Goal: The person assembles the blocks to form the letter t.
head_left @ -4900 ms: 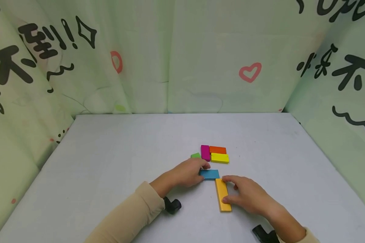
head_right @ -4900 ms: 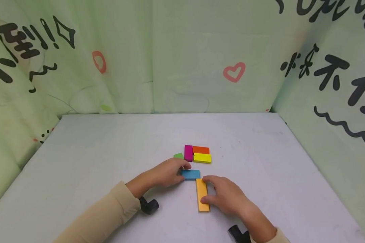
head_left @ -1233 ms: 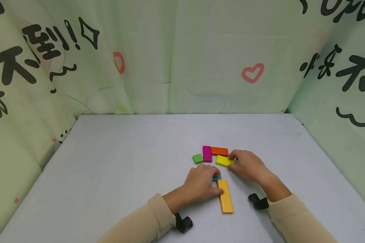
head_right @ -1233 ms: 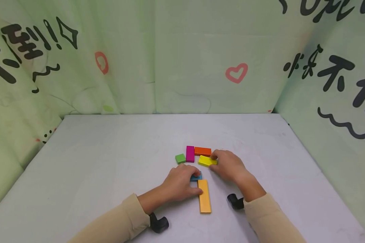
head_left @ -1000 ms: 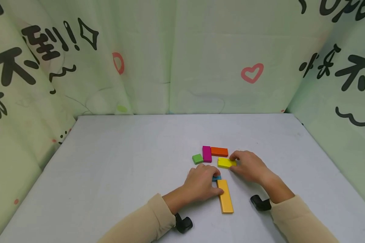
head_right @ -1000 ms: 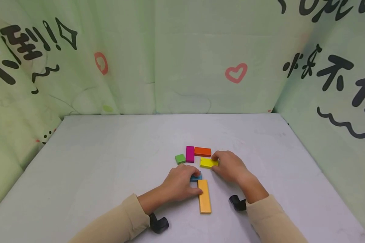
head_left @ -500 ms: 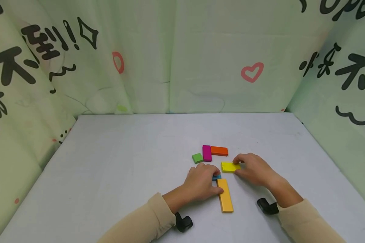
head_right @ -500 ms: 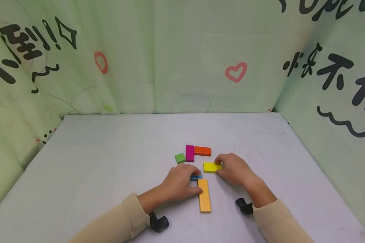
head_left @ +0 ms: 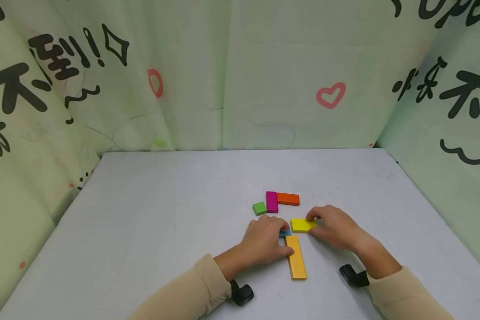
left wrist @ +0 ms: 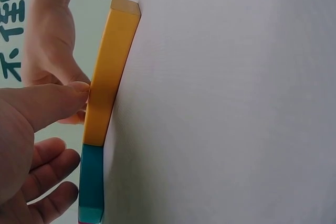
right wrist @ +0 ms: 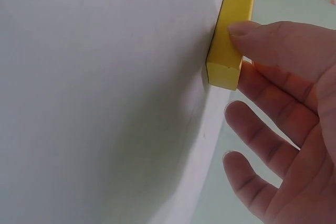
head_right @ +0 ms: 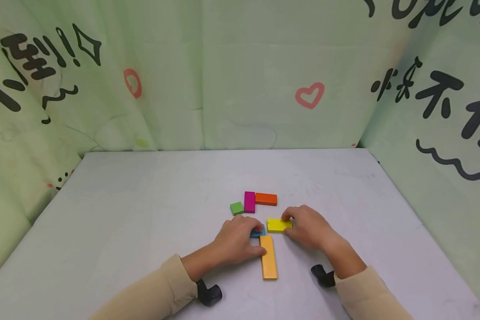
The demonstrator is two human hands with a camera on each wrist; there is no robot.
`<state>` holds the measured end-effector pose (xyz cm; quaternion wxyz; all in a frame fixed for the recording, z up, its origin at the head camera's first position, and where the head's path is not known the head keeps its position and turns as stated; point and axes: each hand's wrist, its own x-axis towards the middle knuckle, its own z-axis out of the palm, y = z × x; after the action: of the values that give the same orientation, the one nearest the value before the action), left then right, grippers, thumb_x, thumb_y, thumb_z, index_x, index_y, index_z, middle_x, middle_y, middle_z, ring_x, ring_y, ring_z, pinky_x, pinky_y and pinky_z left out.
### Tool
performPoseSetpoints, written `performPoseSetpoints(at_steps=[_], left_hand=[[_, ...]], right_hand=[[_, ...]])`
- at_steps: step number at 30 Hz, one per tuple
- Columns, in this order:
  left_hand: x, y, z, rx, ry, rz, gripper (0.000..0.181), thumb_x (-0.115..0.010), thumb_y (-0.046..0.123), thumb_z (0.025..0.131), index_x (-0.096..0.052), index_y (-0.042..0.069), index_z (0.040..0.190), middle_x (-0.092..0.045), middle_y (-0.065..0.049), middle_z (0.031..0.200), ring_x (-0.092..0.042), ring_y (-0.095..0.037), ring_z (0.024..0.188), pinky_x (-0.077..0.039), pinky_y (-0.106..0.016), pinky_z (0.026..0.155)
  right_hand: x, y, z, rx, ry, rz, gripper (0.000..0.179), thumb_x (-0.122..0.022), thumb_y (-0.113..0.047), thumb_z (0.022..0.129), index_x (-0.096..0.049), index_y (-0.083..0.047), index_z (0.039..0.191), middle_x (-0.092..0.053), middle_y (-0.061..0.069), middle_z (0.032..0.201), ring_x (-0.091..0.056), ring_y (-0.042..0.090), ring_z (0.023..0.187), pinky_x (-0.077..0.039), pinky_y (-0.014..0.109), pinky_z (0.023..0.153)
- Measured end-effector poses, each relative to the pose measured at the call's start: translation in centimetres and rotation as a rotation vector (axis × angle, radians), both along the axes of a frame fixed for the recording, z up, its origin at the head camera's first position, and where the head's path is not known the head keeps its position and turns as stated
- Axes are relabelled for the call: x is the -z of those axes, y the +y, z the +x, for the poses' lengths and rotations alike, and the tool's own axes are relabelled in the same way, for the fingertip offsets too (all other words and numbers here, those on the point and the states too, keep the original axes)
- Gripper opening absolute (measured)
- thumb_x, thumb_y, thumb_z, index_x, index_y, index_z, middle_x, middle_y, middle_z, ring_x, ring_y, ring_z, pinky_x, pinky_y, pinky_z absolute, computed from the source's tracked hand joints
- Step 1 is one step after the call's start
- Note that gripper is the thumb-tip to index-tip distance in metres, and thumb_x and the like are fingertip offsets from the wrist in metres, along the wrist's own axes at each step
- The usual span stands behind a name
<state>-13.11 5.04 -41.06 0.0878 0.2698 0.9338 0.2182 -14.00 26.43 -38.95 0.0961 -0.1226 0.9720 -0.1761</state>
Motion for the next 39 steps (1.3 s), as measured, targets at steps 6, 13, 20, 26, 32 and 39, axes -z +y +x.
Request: performPoseSetpoints(at_steps=[6, 13, 20, 26, 32, 39], left_hand=[[0.02, -0.05, 0.04, 0.003, 0.005, 0.000, 0.047, -0.082, 0.046, 0.081, -0.068, 0.018, 0.117, -0.064, 0.012, 0.103, -0.050, -0.009, 0.097, -0.042, -0.027, 0.077], [0.04, -0.09, 0.08, 0.005, 0.011, 0.004, 0.049, -0.082, 0.046, 0.081, -0.068, 0.017, 0.119, -0.064, 0.012, 0.106, -0.050, -0.009, 0.099, -0.042, -0.028, 0.078], [-0.02, -0.04, 0.10, 0.002, 0.012, -0.005, 0.050, -0.082, 0.046, 0.081, -0.068, 0.018, 0.119, -0.064, 0.012, 0.106, -0.051, -0.009, 0.101, -0.042, -0.028, 0.078], [-0.04, -0.05, 0.11, 0.002, 0.015, -0.007, 0.050, -0.082, 0.046, 0.081, -0.068, 0.018, 0.120, -0.065, 0.012, 0.106, -0.051, -0.010, 0.101, -0.042, -0.027, 0.077], [-0.02, -0.05, 0.12, 0.002, 0.017, -0.012, 0.050, -0.082, 0.047, 0.081, -0.068, 0.018, 0.120, -0.064, 0.012, 0.106, -0.051, -0.010, 0.101, -0.042, -0.027, 0.077], [-0.07, -0.03, 0.08, -0.001, 0.011, -0.010, 0.049, -0.082, 0.046, 0.081, -0.068, 0.018, 0.118, -0.064, 0.012, 0.104, -0.050, -0.009, 0.099, -0.041, -0.027, 0.076]], right_hand=[[0.00, -0.11, 0.33, -0.012, 0.001, -0.008, 0.025, -0.079, -0.012, 0.085, -0.070, -0.005, 0.107, -0.068, 0.007, 0.105, -0.059, 0.031, 0.099, -0.049, 0.054, 0.092], [0.12, -0.17, 0.54, -0.023, 0.012, -0.009, 0.025, -0.079, -0.013, 0.085, -0.070, -0.006, 0.107, -0.067, 0.007, 0.105, -0.059, 0.031, 0.100, -0.050, 0.053, 0.091], [0.03, -0.14, 0.78, -0.043, 0.029, -0.011, 0.026, -0.080, -0.014, 0.084, -0.069, -0.007, 0.107, -0.067, 0.005, 0.104, -0.058, 0.031, 0.098, -0.051, 0.053, 0.089], [0.04, -0.16, 0.92, -0.050, 0.036, -0.016, 0.025, -0.080, -0.014, 0.084, -0.069, -0.007, 0.106, -0.067, 0.005, 0.103, -0.058, 0.030, 0.098, -0.051, 0.052, 0.089], [0.04, -0.29, 1.04, -0.052, 0.037, -0.012, 0.026, -0.080, -0.014, 0.084, -0.070, -0.007, 0.106, -0.067, 0.004, 0.103, -0.059, 0.029, 0.098, -0.051, 0.051, 0.089], [-0.06, -0.32, 1.05, -0.053, 0.024, -0.011, 0.027, -0.081, -0.016, 0.083, -0.069, -0.007, 0.107, -0.066, 0.005, 0.103, -0.058, 0.030, 0.098, -0.052, 0.051, 0.088]])
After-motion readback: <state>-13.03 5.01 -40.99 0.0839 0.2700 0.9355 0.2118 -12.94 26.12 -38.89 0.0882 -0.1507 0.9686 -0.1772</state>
